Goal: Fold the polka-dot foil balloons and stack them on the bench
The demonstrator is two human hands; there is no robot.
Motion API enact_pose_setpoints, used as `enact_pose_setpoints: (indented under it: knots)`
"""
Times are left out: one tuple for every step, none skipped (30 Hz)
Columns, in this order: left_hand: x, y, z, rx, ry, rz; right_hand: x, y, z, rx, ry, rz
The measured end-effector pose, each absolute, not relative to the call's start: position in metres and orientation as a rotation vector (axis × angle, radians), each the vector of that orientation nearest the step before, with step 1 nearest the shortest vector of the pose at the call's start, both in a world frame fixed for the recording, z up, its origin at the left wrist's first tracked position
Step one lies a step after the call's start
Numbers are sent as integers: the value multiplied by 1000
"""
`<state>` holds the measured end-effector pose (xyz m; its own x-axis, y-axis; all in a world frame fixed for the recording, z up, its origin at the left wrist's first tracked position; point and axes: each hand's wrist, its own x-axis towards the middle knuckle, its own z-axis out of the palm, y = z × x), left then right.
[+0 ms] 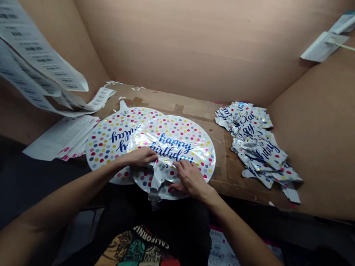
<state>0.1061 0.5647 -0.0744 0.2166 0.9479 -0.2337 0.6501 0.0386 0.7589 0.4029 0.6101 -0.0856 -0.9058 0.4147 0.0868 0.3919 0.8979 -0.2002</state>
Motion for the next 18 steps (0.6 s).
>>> enact_pose_setpoints:
  knots:
    - [106,568,-73,1659,1534,460,399,608,-83,-610,-2928,202]
    - [107,571,-72,1636,1558,454,395,606,-80,-580,-2928,135]
    - [107,572,-72,1621,1577,449,391,604,-78,-545,-2935,84]
    - [107,572,-71,1610,1590,441,388,604,-77,-517,-2949,60]
    - [107,571,-70,1608,1592,441,385,605,-76,-512,-2960,69]
    - [106,568,-69,1619,1580,461,383,607,-76,-538,-2956,116]
    - [106,564,-67,1646,1557,508,381,611,-77,-582,-2932,197]
    - [106,559,-64,1698,1527,573,380,615,-77,-632,-2885,306]
    - [107,554,-62,1772,1500,644,380,619,-77,-680,-2818,434]
    - [107,549,-59,1864,1479,699,379,624,-78,-716,-2738,570]
    - [107,545,-58,1960,1460,716,379,627,-77,-742,-2660,713]
    - [108,541,-58,2046,1454,688,379,630,-76,-764,-2589,862]
    - [108,538,-60,2112,1463,632,379,633,-75,-785,-2535,1019]
    - [109,535,-63,2157,1481,571,379,635,-73,-804,-2493,1186]
    - [110,533,-66,2181,1505,529,380,638,-71,-816,-2459,1354]
    - [110,530,-70,2196,1529,515,381,642,-69,-821,-2432,1507]
    - [111,527,-74,2204,1552,540,381,649,-67,-821,-2409,1631]
    - [112,523,-77,2206,1562,596,382,657,-66,-823,-2389,1718]
